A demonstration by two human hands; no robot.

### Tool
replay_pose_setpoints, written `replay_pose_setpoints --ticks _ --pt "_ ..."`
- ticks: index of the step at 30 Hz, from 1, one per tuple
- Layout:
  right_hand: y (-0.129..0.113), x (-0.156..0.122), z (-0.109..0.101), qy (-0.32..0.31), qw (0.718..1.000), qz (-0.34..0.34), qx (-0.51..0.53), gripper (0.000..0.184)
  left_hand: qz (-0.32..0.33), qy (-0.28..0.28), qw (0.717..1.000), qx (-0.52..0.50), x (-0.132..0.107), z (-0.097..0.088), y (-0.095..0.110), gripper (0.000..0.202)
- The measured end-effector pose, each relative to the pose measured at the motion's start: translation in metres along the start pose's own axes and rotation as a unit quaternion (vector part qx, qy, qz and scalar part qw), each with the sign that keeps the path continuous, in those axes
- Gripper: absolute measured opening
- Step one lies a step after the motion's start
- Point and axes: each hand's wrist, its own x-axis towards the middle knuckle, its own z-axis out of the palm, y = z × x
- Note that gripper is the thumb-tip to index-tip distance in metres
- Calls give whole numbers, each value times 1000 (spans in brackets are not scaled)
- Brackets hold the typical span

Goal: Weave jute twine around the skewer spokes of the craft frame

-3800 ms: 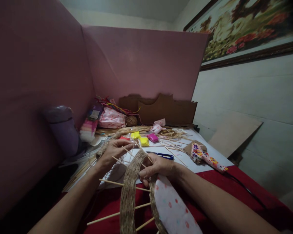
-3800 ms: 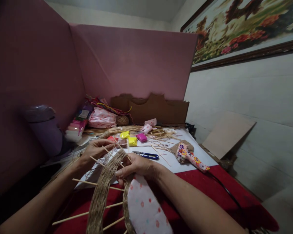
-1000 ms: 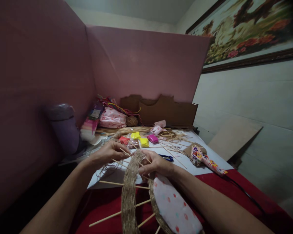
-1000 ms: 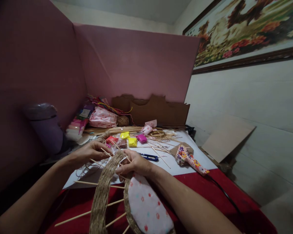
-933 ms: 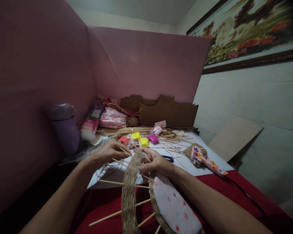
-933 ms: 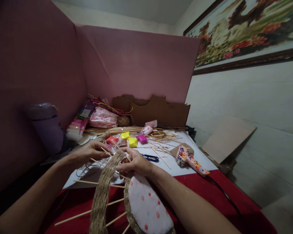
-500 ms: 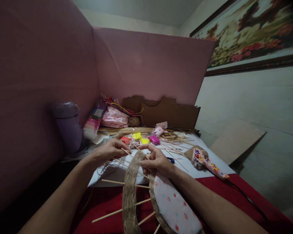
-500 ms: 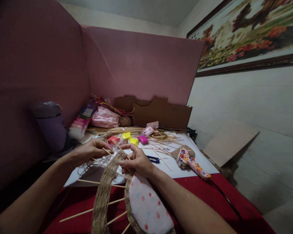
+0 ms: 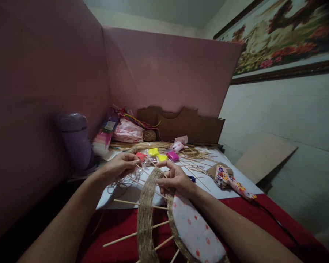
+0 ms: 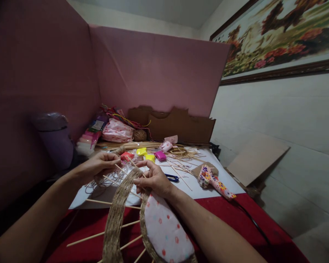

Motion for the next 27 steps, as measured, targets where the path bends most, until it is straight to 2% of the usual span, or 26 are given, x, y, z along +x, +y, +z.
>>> replay_pose_setpoints --ticks 4,8,12,19,24,27 --pt "-1 0 0 -2 1000 3 -1 50 -2 56 998 -41 1 1 2 36" --pt "1 1 -2 2 1000 1 3 52 39 76 994 -61 -1 0 5 34" --pt "3 2 -3 12 1000 -5 4 51 53 64 996 -27 -6 0 10 27" --pt "1 4 -3 31 999 -1 14 52 46 -10 997 66 -11 3 16 16" --pt "2 4 -6 32 999 -7 17 52 35 12 995 93 -8 4 19 8" --pt "2 3 -7 27 999 -13 21 51 12 27 996 82 -8 4 20 10"
